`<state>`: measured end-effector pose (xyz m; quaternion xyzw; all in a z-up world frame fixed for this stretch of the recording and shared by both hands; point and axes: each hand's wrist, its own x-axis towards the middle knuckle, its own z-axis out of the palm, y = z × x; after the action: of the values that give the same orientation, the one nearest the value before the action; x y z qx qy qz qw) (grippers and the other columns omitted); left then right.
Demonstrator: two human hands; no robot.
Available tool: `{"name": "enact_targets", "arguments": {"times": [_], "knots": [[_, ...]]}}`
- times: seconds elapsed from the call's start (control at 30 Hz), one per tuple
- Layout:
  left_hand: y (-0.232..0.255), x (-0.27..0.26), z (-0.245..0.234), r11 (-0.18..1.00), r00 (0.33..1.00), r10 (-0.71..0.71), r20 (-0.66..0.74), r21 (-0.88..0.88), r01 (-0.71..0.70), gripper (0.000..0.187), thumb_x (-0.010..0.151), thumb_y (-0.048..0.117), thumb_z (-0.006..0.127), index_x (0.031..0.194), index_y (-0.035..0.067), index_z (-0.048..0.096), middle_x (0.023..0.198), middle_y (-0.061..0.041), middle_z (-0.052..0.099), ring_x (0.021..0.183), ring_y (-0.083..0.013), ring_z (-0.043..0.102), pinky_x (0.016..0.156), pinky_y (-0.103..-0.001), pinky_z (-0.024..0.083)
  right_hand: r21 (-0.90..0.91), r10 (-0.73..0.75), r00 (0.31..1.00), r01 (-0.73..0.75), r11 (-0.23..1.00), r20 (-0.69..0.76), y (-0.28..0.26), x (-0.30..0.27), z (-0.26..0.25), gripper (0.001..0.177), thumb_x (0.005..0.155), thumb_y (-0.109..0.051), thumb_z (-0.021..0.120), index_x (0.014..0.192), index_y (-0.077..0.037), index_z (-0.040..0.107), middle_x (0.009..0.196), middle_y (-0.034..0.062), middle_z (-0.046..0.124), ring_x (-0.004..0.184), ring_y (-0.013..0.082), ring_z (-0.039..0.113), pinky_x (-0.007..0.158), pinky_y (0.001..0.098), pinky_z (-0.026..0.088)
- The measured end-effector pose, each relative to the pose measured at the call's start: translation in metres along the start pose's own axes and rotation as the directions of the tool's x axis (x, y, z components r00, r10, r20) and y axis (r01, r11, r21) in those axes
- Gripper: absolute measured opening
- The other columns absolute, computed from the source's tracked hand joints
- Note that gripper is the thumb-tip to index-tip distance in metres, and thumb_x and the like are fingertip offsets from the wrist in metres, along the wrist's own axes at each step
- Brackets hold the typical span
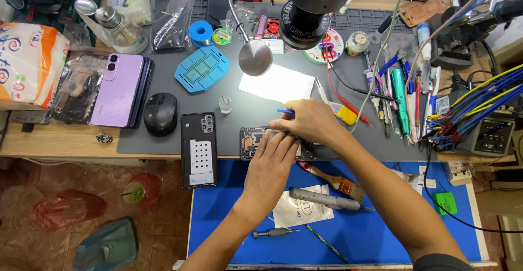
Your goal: The person applies adhesive from a tube onto the back cover of a smartphone. They then pick up the main body of the phone, which is connected to a charging cable, and inspect the internal components. The person places the back cover on the table and continues to handle the phone body.
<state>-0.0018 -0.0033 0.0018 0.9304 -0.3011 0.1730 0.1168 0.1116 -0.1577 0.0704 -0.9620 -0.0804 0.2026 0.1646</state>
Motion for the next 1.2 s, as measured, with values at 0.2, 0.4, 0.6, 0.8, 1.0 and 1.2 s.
{"name": "enact_targets", "arguments": {"times": [0.2,0.4,0.6,0.8,1.0,1.2], "knots": [[-0.002,-0.001,0.006,1.000,1.000,0.005,0.006,0.005,-0.005,0.044,0.104,0.026,0.063,0.145,0.013,0.054,0.144,-0.007,0.054,0.146,-0.0233,0.043,0.134,-0.050,0.016,-0.030,0.032,0.999,-0.031,0.999,0.032,0.003,0.006,-0.001,0.040,0.082,-0.064,0.074,0.094,-0.027,0.080,0.092,0.0022,0.080,0.107,0.0339,0.074,0.094,0.0485,0.056],[-0.002,-0.001,0.006,0.999,1.000,-0.004,0.005,-0.034,0.004,0.042,0.103,0.027,0.063,0.143,0.013,0.056,0.143,-0.007,0.055,0.146,-0.0233,0.042,0.134,-0.050,0.014,-0.075,0.040,0.998,-0.036,0.997,0.048,0.009,0.006,-0.003,0.034,0.082,-0.061,0.074,0.092,-0.030,0.080,0.092,0.0030,0.080,0.106,0.0344,0.075,0.094,0.0482,0.056],[-0.001,-0.001,0.009,0.999,1.000,-0.011,0.026,-0.036,0.012,0.040,0.106,0.028,0.059,0.144,0.015,0.056,0.144,-0.006,0.054,0.146,-0.0221,0.041,0.134,-0.051,0.011,-0.128,0.049,0.994,-0.037,0.991,0.094,0.016,0.004,-0.011,0.033,0.086,-0.059,0.072,0.095,-0.028,0.081,0.097,0.0076,0.080,0.111,0.0356,0.073,0.097,0.0495,0.055],[0.000,0.001,0.004,1.000,0.999,-0.005,0.037,-0.026,0.006,0.037,0.109,0.028,0.056,0.143,0.016,0.057,0.143,-0.006,0.056,0.146,-0.0207,0.042,0.134,-0.050,0.009,-0.138,0.088,0.985,-0.068,0.988,0.148,0.015,-0.014,-0.033,0.028,0.089,-0.051,0.072,0.102,-0.029,0.082,0.103,0.0063,0.081,0.114,0.0340,0.072,0.101,0.0483,0.054],[0.000,-0.002,0.016,0.999,0.999,0.004,0.035,-0.039,-0.003,0.039,0.110,0.030,0.051,0.146,0.015,0.054,0.146,-0.006,0.052,0.148,-0.0219,0.039,0.134,-0.051,0.007,-0.036,0.041,0.996,-0.038,0.999,0.083,0.021,-0.015,-0.028,0.037,0.094,-0.053,0.065,0.105,-0.021,0.080,0.106,0.0116,0.080,0.117,0.0389,0.070,0.100,0.0532,0.053],[0.001,0.002,0.010,0.999,1.000,-0.001,0.031,-0.038,0.002,0.037,0.110,0.029,0.053,0.145,0.016,0.056,0.141,-0.006,0.055,0.146,-0.0211,0.041,0.134,-0.049,0.007,-0.067,0.027,0.998,-0.023,0.997,0.051,0.011,-0.011,-0.016,0.052,0.083,-0.069,0.068,0.099,-0.021,0.079,0.102,0.0122,0.080,0.115,0.0384,0.071,0.100,0.0516,0.053]]}}
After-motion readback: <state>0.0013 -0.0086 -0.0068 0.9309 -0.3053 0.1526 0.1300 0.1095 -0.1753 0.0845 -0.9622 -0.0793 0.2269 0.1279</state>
